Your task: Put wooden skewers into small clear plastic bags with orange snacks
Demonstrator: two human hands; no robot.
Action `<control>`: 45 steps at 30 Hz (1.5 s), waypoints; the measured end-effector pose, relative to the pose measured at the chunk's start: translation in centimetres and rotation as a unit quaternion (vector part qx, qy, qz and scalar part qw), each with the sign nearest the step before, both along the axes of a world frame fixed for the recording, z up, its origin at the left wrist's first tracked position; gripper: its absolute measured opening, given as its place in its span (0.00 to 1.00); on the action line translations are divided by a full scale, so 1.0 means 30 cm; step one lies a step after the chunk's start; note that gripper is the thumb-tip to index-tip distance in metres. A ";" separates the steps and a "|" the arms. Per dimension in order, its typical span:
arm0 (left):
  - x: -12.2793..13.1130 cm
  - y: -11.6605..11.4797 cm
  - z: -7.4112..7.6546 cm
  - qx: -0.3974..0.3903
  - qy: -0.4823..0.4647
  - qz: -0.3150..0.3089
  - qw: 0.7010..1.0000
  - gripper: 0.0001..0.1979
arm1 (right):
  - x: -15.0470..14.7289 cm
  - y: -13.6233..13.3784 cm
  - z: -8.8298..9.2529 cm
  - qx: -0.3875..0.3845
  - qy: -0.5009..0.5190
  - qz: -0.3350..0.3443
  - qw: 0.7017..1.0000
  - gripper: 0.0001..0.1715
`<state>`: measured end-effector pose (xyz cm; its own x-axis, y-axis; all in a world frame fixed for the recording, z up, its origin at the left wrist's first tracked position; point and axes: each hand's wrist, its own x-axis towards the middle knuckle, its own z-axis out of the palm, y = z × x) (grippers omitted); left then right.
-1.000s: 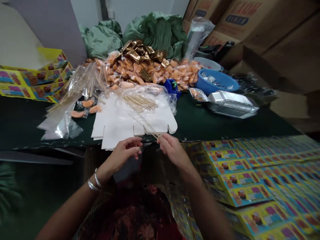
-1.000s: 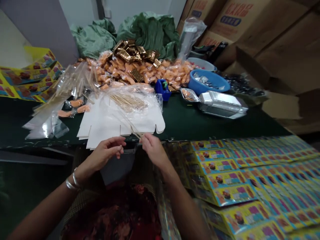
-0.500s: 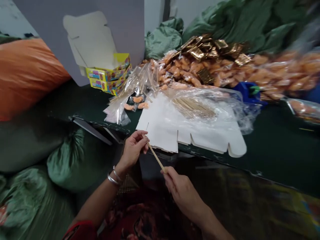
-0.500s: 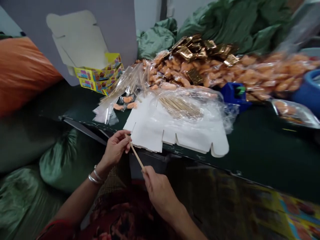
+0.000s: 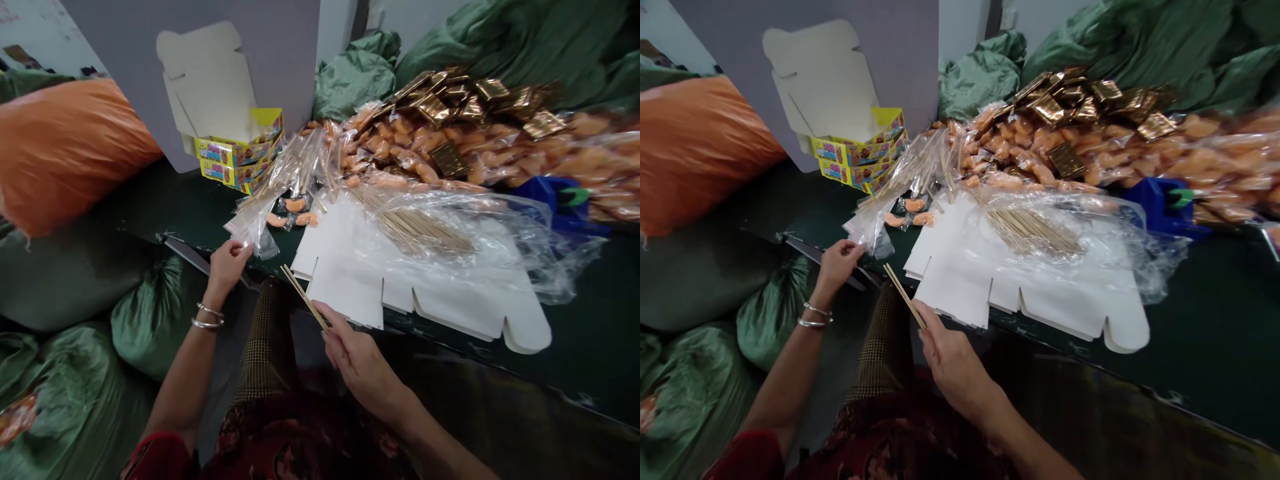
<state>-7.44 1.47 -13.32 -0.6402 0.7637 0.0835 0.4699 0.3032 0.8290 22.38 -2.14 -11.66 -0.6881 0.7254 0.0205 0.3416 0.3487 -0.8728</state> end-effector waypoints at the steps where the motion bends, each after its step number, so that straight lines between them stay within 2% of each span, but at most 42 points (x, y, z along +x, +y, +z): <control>1: 0.014 0.013 0.000 0.010 0.002 -0.001 1.000 0.12 | -0.009 0.010 0.004 0.002 0.003 0.002 1.000 0.28; 5: 0.058 0.040 -0.003 0.061 -0.144 0.000 0.988 0.04 | -0.022 0.053 0.010 0.018 0.008 0.014 1.000 0.28; 9: 0.071 0.036 0.002 0.057 -0.253 -0.008 0.966 0.08 | -0.045 0.121 0.016 0.055 0.019 0.025 0.998 0.26; 12: 0.078 0.028 0.008 0.046 -0.330 -0.025 0.943 0.13 | -0.099 0.173 0.028 0.078 0.028 0.017 0.996 0.24; 19: 0.074 0.012 0.011 0.046 -0.446 -0.056 0.892 0.14 | -0.239 0.239 0.066 0.044 -0.003 0.069 0.997 0.24; 23: 0.073 0.005 -0.005 0.061 -0.437 -0.050 0.896 0.15 | -0.237 0.265 0.062 0.037 -0.013 0.077 0.996 0.24; 25: 0.073 0.002 -0.015 0.072 -0.391 -0.040 0.917 0.14 | -0.221 0.277 0.053 0.037 -0.001 0.038 0.999 0.23; 27: 0.069 0.000 -0.020 0.088 -0.287 -0.025 0.954 0.12 | -0.206 0.286 0.047 0.035 0.015 -0.008 0.999 0.21; 29: 0.059 -0.001 -0.013 0.104 -0.110 -0.015 0.988 0.10 | -0.202 0.295 0.049 0.031 0.029 -0.030 0.999 0.21; 30: 0.053 -0.002 -0.004 0.112 -0.006 -0.016 0.994 0.10 | -0.204 0.301 0.052 0.030 0.036 -0.033 0.998 0.21; 31: 0.048 -0.002 0.007 0.117 0.097 -0.020 0.988 0.10 | -0.210 0.307 0.057 0.030 0.045 -0.034 0.998 0.20; 33: 0.043 -0.004 0.031 0.116 0.273 -0.038 0.954 0.11 | -0.227 0.324 0.067 0.033 0.064 -0.037 0.997 0.20; 36: 0.064 -0.011 0.041 0.068 0.431 -0.104 0.894 0.12 | -0.261 0.360 0.075 0.043 0.076 -0.037 0.996 0.18; 38: 0.096 -0.020 0.020 0.018 0.475 -0.178 0.861 0.11 | -0.287 0.388 0.077 0.054 0.068 -0.030 0.996 0.16; 40: 0.132 -0.031 -0.013 -0.022 0.483 -0.236 0.843 0.11 | -0.321 0.414 0.078 0.066 0.046 -0.006 0.997 0.15; 43: 0.171 -0.056 -0.050 -0.045 0.480 -0.262 0.836 0.13 | -0.386 0.448 0.077 0.082 -0.004 0.058 0.995 0.13; 45: 0.177 -0.083 -0.052 -0.052 0.478 -0.270 0.834 0.13 | -0.433 0.464 0.070 0.089 -0.047 0.101 0.990 0.14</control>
